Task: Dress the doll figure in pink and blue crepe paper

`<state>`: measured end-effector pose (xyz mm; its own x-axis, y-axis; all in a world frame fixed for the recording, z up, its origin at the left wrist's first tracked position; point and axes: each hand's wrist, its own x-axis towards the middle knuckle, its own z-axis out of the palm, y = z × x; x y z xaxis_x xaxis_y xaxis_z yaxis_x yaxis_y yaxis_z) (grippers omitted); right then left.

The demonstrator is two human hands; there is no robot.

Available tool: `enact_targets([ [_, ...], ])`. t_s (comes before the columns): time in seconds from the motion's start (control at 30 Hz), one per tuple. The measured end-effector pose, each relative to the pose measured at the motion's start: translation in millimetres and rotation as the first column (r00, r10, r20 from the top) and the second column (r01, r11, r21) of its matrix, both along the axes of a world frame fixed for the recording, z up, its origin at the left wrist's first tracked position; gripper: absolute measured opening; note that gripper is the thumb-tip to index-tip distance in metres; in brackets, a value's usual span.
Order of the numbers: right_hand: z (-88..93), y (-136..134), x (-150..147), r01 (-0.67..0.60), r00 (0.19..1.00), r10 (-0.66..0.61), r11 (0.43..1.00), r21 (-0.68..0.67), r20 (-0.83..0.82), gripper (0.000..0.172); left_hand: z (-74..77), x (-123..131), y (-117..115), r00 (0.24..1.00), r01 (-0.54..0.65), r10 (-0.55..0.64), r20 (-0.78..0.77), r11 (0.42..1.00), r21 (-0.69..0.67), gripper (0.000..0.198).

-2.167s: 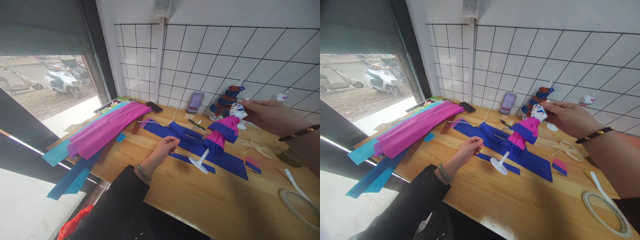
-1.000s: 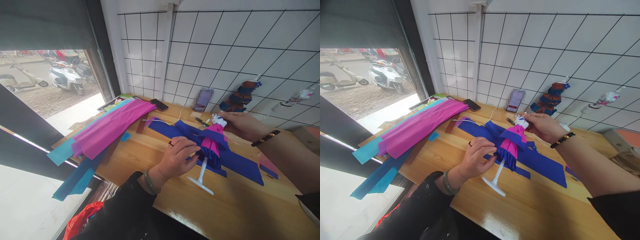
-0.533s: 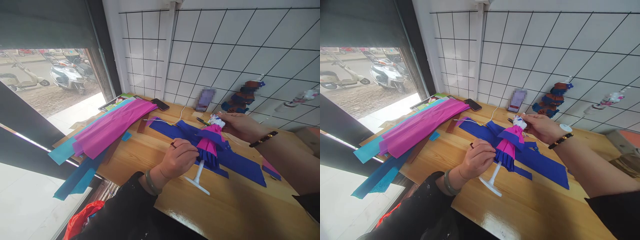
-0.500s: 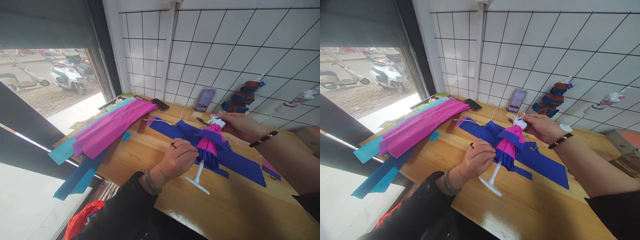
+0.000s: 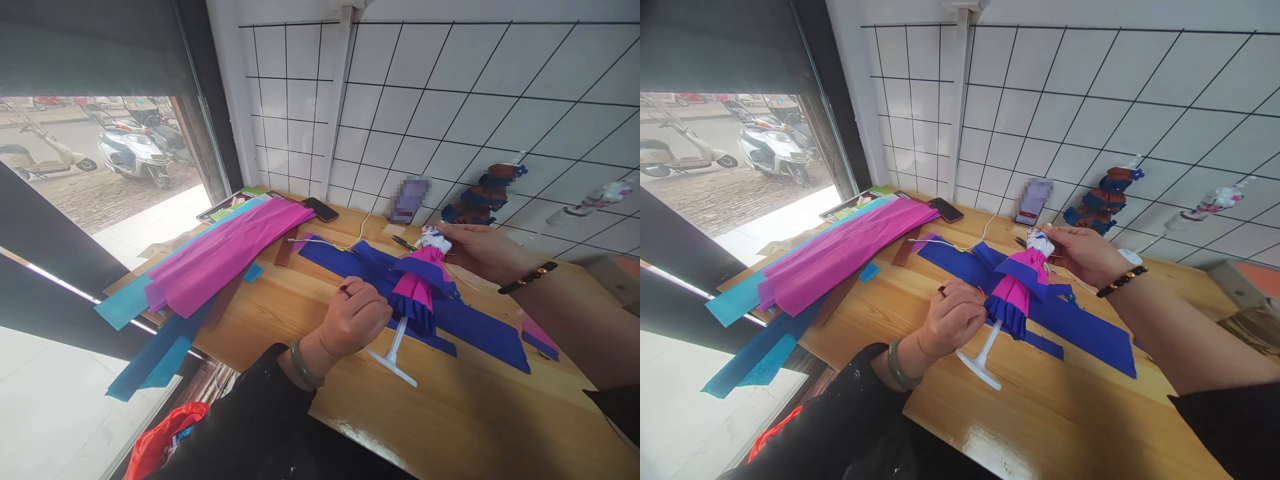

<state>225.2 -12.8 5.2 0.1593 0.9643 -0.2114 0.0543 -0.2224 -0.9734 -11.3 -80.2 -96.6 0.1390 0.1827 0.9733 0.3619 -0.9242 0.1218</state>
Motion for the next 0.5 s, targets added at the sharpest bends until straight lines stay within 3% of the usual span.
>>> enact_targets([
  [0.3,6.1,-4.7,-0.7,-0.010,1.000,0.010,1.000,0.026,-0.004,0.013,4.1,2.0,0.7,0.997,0.013,-0.014,0.071,1.000,0.013,0.023],
  [0.5,5.3,-4.6,-0.5,-0.021,1.000,0.021,1.000,0.016,0.002,0.011,1.4,0.8,1.0,0.999,0.045,-0.045,0.012,0.999,0.005,0.016],
])
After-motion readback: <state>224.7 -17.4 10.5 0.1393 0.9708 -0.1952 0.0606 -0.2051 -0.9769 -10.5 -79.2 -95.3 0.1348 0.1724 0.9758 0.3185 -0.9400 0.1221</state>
